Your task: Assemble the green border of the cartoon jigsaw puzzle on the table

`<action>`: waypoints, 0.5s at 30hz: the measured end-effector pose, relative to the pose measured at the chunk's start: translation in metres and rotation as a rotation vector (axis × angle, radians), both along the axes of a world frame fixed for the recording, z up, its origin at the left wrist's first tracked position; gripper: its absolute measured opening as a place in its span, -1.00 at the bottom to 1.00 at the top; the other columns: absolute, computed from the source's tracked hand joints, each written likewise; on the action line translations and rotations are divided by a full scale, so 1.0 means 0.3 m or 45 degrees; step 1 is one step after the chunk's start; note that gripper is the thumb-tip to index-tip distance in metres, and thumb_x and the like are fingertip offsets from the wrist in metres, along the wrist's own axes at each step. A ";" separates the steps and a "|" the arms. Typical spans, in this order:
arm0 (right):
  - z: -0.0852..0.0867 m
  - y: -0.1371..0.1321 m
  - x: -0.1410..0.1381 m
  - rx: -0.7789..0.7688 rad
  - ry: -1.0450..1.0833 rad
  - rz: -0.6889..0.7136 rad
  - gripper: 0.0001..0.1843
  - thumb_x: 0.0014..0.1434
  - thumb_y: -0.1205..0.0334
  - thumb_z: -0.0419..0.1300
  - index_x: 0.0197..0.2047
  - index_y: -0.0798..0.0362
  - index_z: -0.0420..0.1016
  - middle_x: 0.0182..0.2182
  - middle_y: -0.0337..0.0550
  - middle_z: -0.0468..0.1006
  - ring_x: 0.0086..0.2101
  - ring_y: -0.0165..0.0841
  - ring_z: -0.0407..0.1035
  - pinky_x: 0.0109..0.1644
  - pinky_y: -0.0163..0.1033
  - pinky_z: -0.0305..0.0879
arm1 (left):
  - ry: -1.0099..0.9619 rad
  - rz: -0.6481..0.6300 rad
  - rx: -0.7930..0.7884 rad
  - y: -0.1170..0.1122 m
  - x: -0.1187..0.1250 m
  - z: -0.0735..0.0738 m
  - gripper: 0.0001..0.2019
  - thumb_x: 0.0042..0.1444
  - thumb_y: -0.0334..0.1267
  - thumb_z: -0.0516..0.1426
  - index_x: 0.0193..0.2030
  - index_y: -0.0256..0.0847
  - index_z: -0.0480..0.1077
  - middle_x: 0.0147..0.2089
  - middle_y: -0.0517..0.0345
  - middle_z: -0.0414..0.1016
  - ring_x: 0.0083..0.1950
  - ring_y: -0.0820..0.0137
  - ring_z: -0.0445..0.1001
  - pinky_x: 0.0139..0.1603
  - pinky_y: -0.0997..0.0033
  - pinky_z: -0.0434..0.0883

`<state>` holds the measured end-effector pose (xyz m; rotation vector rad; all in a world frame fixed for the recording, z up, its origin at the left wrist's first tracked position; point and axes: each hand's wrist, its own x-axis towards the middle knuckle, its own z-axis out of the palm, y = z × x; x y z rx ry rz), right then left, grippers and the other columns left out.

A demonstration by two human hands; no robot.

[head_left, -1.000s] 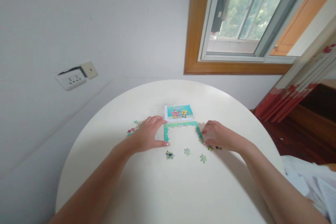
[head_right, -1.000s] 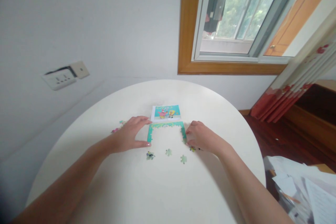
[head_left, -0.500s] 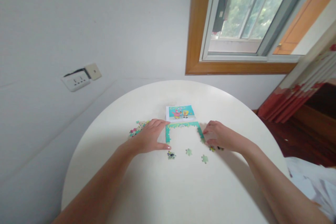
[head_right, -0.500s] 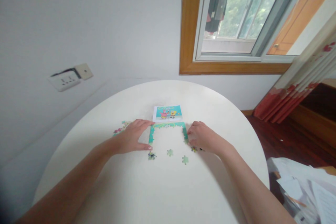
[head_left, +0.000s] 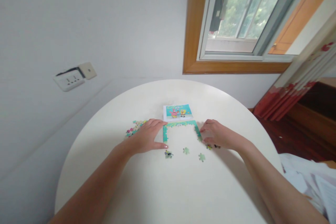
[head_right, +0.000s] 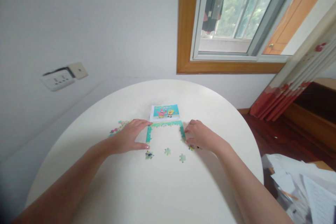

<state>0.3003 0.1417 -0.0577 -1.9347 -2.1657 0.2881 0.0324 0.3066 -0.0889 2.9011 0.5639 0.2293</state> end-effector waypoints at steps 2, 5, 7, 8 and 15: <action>-0.005 0.003 0.000 -0.015 -0.002 0.004 -0.72 -0.03 0.38 0.27 -0.18 0.09 0.55 -0.19 0.00 0.55 -0.11 -0.18 0.39 0.04 -0.08 0.28 | 0.002 0.002 0.011 0.000 0.001 -0.001 -0.21 -0.06 0.23 0.18 0.22 -0.22 0.17 0.19 -0.13 0.26 0.19 0.07 0.20 0.22 0.12 0.14; -0.005 -0.001 0.014 -0.047 0.039 -0.029 -0.69 -0.04 0.39 0.25 -0.16 0.11 0.54 -0.17 0.01 0.53 -0.11 -0.19 0.39 0.05 -0.12 0.27 | -0.017 -0.002 0.021 0.000 0.003 -0.002 -0.22 -0.07 0.22 0.19 0.20 -0.21 0.18 0.18 -0.10 0.27 0.18 0.08 0.21 0.22 0.13 0.15; 0.005 -0.010 0.040 -0.031 0.120 -0.083 -0.69 0.01 0.37 0.22 -0.12 0.12 0.53 -0.14 0.01 0.51 -0.13 -0.24 0.40 0.02 -0.18 0.28 | -0.042 -0.005 0.013 0.000 0.005 0.001 -0.23 -0.06 0.21 0.19 0.20 -0.22 0.19 0.17 -0.10 0.27 0.18 0.09 0.21 0.21 0.14 0.17; 0.012 -0.016 0.058 -0.005 0.155 -0.121 -0.71 0.04 0.35 0.20 -0.11 0.11 0.52 -0.13 0.00 0.50 -0.15 -0.26 0.41 0.00 -0.21 0.29 | -0.060 -0.005 0.010 0.000 0.006 0.003 -0.25 -0.04 0.21 0.18 0.20 -0.24 0.19 0.17 -0.10 0.27 0.18 0.10 0.21 0.20 0.15 0.18; 0.052 -0.064 0.157 -0.043 0.136 -0.331 -0.77 0.08 0.34 0.12 -0.25 0.05 0.58 -0.30 -0.11 0.56 -0.32 -0.32 0.44 -0.19 -0.27 0.30 | -0.186 -0.012 0.034 0.013 0.011 0.013 -0.45 0.09 0.03 0.15 0.15 -0.23 0.25 0.13 -0.07 0.31 0.17 0.15 0.22 0.19 0.16 0.19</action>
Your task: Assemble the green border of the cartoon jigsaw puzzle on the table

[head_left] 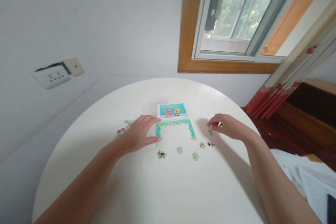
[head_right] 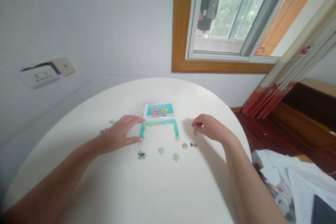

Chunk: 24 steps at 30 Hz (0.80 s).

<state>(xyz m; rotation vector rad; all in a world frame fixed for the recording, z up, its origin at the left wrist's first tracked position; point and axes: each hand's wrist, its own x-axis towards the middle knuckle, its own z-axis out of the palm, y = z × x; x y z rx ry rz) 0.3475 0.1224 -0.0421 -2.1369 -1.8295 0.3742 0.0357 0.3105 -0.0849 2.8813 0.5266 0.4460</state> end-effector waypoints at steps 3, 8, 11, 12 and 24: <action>0.002 -0.010 -0.002 -0.045 0.013 -0.011 -0.77 0.05 0.33 0.12 -0.27 0.01 0.60 -0.34 -0.16 0.58 -0.35 -0.32 0.44 -0.21 -0.29 0.29 | -0.024 -0.040 -0.014 -0.002 0.002 0.009 -0.56 0.12 -0.09 0.15 0.10 -0.21 0.29 0.10 -0.03 0.33 0.14 0.17 0.23 0.17 0.17 0.20; -0.011 -0.001 -0.008 -0.053 -0.006 -0.041 -0.73 0.03 0.37 0.11 -0.26 0.02 0.61 -0.33 -0.14 0.60 -0.34 -0.31 0.45 -0.21 -0.28 0.28 | -0.055 -0.075 -0.031 -0.018 0.006 0.039 -0.76 0.15 -0.23 0.09 -0.04 -0.18 0.40 -0.03 0.02 0.39 0.06 0.21 0.27 0.11 0.21 0.23; -0.020 0.006 0.011 -0.028 -0.047 -0.060 -0.71 0.02 0.40 0.10 -0.24 0.02 0.60 -0.33 -0.14 0.59 -0.34 -0.32 0.44 -0.22 -0.30 0.27 | -0.036 -0.070 -0.043 -0.028 0.006 0.057 -0.80 0.14 -0.28 0.08 -0.10 -0.16 0.43 -0.08 0.04 0.39 0.02 0.23 0.29 0.08 0.23 0.24; -0.022 0.005 0.022 -0.020 -0.073 -0.082 -0.71 0.02 0.41 0.10 -0.24 0.02 0.60 -0.33 -0.14 0.59 -0.33 -0.32 0.44 -0.22 -0.30 0.27 | -0.025 -0.071 -0.049 -0.031 0.006 0.062 -0.81 0.14 -0.30 0.08 -0.12 -0.16 0.43 -0.09 0.05 0.39 0.00 0.24 0.29 0.07 0.23 0.23; -0.074 0.034 0.073 -0.069 -0.021 -0.157 -0.74 0.06 0.30 0.14 -0.18 0.07 0.58 -0.31 -0.10 0.58 -0.31 -0.31 0.44 -0.21 -0.29 0.28 | 0.187 -0.222 -0.234 -0.100 -0.002 0.096 -0.81 0.00 -0.32 0.21 -0.19 -0.09 0.42 -0.09 0.15 0.34 0.00 0.27 0.28 0.07 0.31 0.17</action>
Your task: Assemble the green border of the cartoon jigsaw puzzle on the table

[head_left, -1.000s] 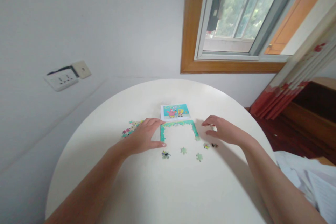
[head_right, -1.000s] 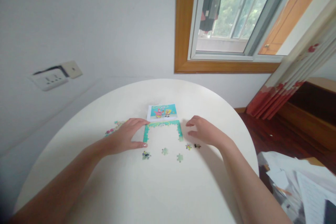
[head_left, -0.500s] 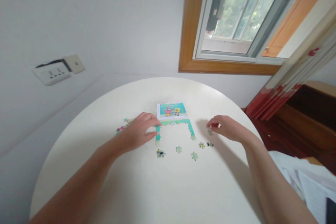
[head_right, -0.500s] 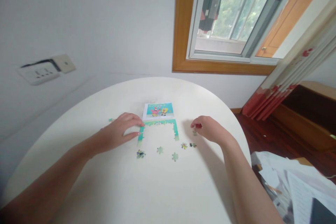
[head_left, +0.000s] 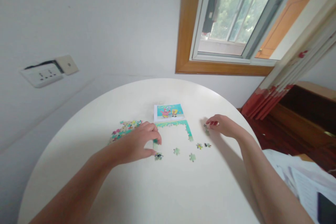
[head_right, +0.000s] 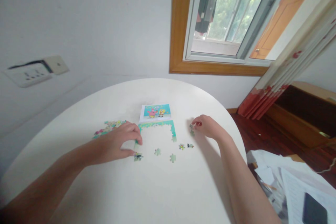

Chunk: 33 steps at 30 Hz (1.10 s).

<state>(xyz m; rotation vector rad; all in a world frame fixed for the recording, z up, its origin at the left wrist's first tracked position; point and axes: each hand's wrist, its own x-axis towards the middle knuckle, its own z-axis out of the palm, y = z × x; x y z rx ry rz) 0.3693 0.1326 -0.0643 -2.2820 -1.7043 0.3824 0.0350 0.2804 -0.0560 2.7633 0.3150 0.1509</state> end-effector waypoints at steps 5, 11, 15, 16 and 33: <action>-0.025 0.029 -0.014 0.015 -0.062 0.010 -0.78 0.04 0.27 0.16 -0.26 0.08 0.60 -0.33 -0.08 0.56 -0.36 -0.34 0.42 -0.26 -0.32 0.26 | -0.086 0.048 0.079 0.025 0.011 -0.016 -0.90 0.08 -0.31 0.14 -0.23 -0.12 0.43 -0.14 0.13 0.34 -0.05 0.28 0.28 0.02 0.30 0.19; -0.025 0.031 -0.022 0.046 -0.008 -0.012 -0.83 0.01 0.34 0.17 -0.29 0.09 0.55 -0.32 -0.10 0.54 -0.35 -0.36 0.41 -0.26 -0.34 0.26 | -0.201 0.147 0.152 0.064 0.014 -0.024 -0.88 0.13 -0.25 0.09 -0.24 -0.15 0.44 -0.19 0.09 0.36 -0.09 0.27 0.29 -0.02 0.29 0.23; -0.027 0.035 -0.035 0.087 0.072 -0.024 -0.83 -0.04 0.42 0.15 -0.32 0.08 0.48 -0.37 -0.16 0.55 -0.35 -0.36 0.41 -0.27 -0.35 0.26 | -0.257 0.157 0.168 0.076 0.012 -0.029 -0.86 0.16 -0.24 0.07 -0.21 -0.14 0.43 -0.18 0.08 0.36 -0.06 0.27 0.29 -0.01 0.29 0.23; -0.030 0.037 -0.036 0.092 0.077 -0.037 -0.83 -0.05 0.42 0.15 -0.33 0.07 0.47 -0.39 -0.17 0.55 -0.35 -0.36 0.41 -0.27 -0.34 0.25 | -0.265 0.159 0.170 0.077 0.012 -0.031 -0.86 0.16 -0.24 0.07 -0.21 -0.14 0.43 -0.17 0.08 0.36 -0.06 0.26 0.29 -0.01 0.28 0.23; -0.036 0.066 -0.077 0.232 0.093 -0.101 -0.76 0.06 0.28 0.10 -0.25 0.05 0.57 -0.37 -0.17 0.60 -0.34 -0.34 0.43 -0.25 -0.32 0.25 | -0.267 0.176 0.187 0.080 0.014 -0.037 -0.83 0.19 -0.27 0.04 -0.15 -0.15 0.44 -0.15 0.06 0.37 -0.05 0.26 0.28 0.01 0.26 0.22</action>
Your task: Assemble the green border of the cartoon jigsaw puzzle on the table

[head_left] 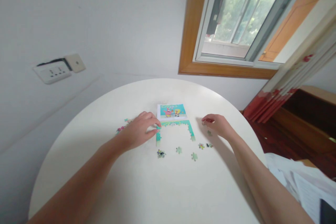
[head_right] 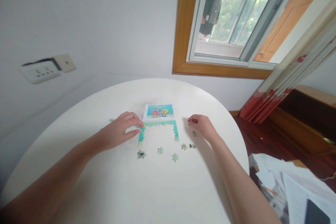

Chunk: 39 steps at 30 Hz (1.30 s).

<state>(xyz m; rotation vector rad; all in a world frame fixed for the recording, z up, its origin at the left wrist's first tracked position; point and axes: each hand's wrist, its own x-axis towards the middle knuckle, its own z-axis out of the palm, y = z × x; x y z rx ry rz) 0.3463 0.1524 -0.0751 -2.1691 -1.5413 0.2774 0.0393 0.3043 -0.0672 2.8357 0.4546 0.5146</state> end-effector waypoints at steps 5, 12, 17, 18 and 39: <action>0.010 -0.039 0.042 -0.109 -0.116 0.039 -0.75 0.06 0.27 0.13 -0.21 0.06 0.57 -0.27 -0.09 0.57 -0.31 -0.33 0.41 -0.20 -0.28 0.26 | -0.005 0.003 0.002 -0.002 -0.001 0.001 -0.82 0.19 -0.26 0.04 -0.15 -0.15 0.44 -0.16 0.06 0.38 -0.04 0.25 0.29 0.02 0.25 0.23; 0.050 -0.081 0.021 -0.377 -0.058 0.109 -0.78 -0.07 0.33 0.22 -0.28 0.09 0.56 -0.36 -0.10 0.57 -0.37 -0.30 0.43 -0.30 -0.28 0.28 | -0.009 0.018 0.001 -0.004 0.002 -0.004 -0.81 0.19 -0.24 0.03 -0.16 -0.15 0.44 -0.17 0.06 0.38 -0.06 0.26 0.29 0.01 0.26 0.24; 0.046 -0.067 -0.006 -0.325 -0.059 0.124 -0.78 -0.10 0.42 0.20 -0.31 0.08 0.49 -0.38 -0.14 0.55 -0.38 -0.33 0.41 -0.33 -0.32 0.25 | 0.005 0.022 0.000 -0.001 0.003 -0.005 -0.82 0.19 -0.26 0.03 -0.16 -0.16 0.44 -0.17 0.05 0.38 -0.05 0.25 0.29 0.01 0.24 0.24; 0.045 -0.067 -0.008 -0.311 -0.045 0.126 -0.79 -0.10 0.43 0.19 -0.31 0.07 0.48 -0.39 -0.16 0.55 -0.39 -0.34 0.41 -0.34 -0.32 0.24 | 0.006 0.023 0.001 -0.001 0.001 -0.005 -0.82 0.19 -0.27 0.03 -0.16 -0.16 0.44 -0.17 0.04 0.38 -0.05 0.24 0.29 0.01 0.24 0.24; 0.031 -0.011 -0.246 0.016 0.672 0.459 -0.86 0.05 0.27 0.14 -0.30 0.08 0.47 -0.52 -0.29 0.44 -0.47 -0.45 0.31 -0.34 -0.36 0.22 | -0.117 -0.041 -0.198 -0.224 0.124 -0.002 -0.86 0.21 -0.27 0.08 -0.15 -0.11 0.44 -0.16 0.10 0.36 0.01 0.26 0.26 0.05 0.22 0.26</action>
